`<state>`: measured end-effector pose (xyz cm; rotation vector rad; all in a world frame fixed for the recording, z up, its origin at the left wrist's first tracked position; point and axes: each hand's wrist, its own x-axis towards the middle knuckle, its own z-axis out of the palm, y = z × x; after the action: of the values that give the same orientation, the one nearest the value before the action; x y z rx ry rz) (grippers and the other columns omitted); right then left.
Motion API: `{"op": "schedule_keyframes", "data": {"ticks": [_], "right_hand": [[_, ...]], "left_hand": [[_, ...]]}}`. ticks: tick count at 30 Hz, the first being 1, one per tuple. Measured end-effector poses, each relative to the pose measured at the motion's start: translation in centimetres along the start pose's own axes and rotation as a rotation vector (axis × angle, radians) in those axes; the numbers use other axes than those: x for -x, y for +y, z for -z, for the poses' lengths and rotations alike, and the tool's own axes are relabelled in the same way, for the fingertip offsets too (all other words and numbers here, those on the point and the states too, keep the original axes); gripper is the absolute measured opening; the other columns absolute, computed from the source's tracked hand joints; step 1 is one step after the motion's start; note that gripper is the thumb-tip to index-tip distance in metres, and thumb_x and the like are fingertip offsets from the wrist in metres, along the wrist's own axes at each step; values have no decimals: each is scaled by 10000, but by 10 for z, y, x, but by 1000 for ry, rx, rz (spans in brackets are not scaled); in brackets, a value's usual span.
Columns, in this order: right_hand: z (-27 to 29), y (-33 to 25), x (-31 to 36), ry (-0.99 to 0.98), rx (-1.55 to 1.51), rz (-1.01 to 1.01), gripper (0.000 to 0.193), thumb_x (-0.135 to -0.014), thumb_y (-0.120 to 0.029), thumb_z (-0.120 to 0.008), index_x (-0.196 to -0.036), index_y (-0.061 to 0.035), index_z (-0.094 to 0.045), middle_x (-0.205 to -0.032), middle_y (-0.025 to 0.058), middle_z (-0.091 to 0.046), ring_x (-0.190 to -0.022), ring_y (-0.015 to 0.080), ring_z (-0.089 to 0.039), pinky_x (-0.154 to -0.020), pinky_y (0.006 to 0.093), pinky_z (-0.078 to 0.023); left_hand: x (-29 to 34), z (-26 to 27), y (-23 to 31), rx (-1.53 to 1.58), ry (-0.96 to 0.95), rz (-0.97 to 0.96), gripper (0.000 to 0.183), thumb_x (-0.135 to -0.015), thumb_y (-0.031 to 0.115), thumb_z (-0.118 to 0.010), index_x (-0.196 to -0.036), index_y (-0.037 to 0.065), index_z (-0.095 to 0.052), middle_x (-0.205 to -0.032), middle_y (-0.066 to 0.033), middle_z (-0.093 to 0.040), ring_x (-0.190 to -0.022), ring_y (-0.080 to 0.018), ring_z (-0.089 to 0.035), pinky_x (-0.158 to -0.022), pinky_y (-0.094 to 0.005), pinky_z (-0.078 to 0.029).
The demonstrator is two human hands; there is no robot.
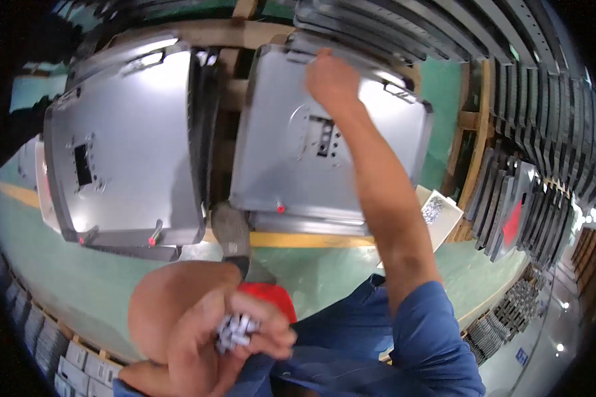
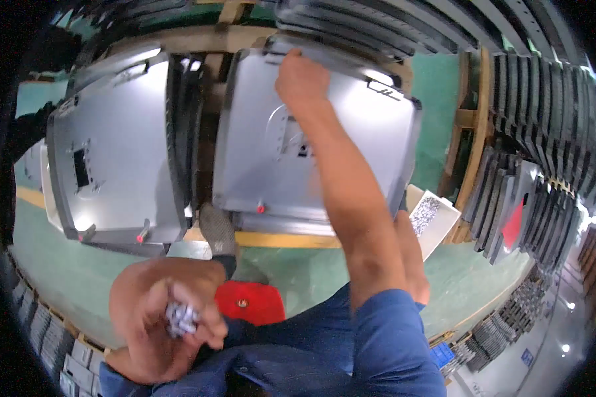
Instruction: The person assembles small components and fasteners onto metal housing panels by hand.
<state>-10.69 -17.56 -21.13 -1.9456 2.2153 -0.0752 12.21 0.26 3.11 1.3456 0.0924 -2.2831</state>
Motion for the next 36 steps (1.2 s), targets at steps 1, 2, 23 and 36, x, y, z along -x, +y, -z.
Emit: {"op": "schedule_keyframes", "data": {"ticks": [1,2,23,36], "right_hand": [[27,-11,20,8,-103,34,216,-805,-149,-498,-958,5,-509,-782,173,-633,-726,312,-624,-646,419,-491],[51,-4,41,94,-271,62,219,-817,-188,-505,-919,3,-540,-796,162,-640,-690,322,-619,-614,425,-476],[204,-67,254,-4,-674,552,205,-632,10,-633,-831,-37,-616,-821,65,-567,-723,239,-554,-599,315,-466],[208,-63,244,-125,-707,444,191,-632,-4,-683,-798,-40,-596,-788,68,-578,-738,226,-572,-605,320,-445]], "left_hand": [[1,-6,1,10,83,-18,412,-906,324,-367,-860,-50,-533,-838,-190,-574,-730,-275,-613,-653,-345,-536],[-5,-16,1,11,130,-24,419,-904,318,-372,-915,-67,-536,-868,-195,-583,-734,-276,-618,-663,-346,-539],[7,2,-47,112,-151,-135,293,-928,254,-364,-1072,49,-517,-1007,-29,-548,-925,-146,-518,-839,-334,-421],[3,-5,-33,80,-222,0,403,-940,249,-333,-1207,-36,-434,-1139,-89,-522,-1035,-156,-508,-930,-333,-403]]}}
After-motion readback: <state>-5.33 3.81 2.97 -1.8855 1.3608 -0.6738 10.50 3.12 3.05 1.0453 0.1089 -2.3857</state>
